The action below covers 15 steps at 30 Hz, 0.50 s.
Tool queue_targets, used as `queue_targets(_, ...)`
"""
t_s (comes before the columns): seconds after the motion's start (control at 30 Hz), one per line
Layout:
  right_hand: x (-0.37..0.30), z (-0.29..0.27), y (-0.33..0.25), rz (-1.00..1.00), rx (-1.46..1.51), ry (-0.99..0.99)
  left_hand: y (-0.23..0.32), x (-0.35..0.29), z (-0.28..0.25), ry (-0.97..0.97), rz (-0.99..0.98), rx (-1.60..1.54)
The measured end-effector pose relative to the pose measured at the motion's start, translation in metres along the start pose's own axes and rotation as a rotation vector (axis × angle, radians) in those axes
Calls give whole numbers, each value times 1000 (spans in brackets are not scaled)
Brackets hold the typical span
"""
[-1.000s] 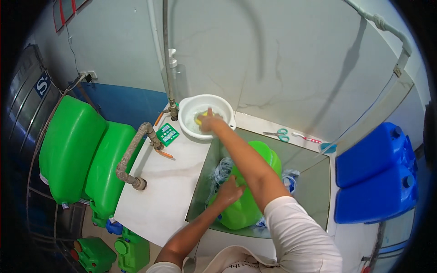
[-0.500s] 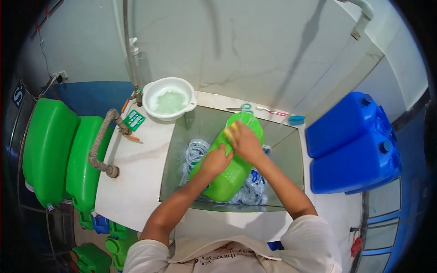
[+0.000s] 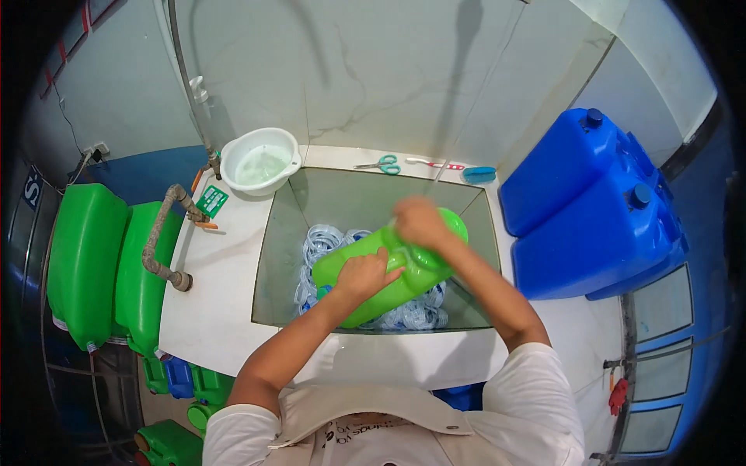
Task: The person fills blue plastic jerrycans with water from a tap, then applies a plastic seal strip around the cap and uses a heat gun to shrink and secure it. The person also scrubs a green jerrycan with a sponge and cuts a plastic seal strip with scissors.
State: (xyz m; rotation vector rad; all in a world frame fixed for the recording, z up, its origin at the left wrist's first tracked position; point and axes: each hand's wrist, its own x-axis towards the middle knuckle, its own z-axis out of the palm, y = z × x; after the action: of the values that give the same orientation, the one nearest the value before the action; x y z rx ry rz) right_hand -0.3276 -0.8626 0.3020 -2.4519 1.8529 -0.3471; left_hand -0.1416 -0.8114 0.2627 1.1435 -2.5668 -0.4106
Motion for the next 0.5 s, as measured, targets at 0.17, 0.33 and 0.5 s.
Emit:
queue_targets(0.17,14,-1,38,-13,155,-138,-10,3,-5,-7,-16,29)
queue_targets(0.33,6,50,72,369,1048,313,-32,11,-10,12,-252,-98)
queue_targets(0.5,-13,133,-26,176,341,782,-56,23,11,176,-518,-288)
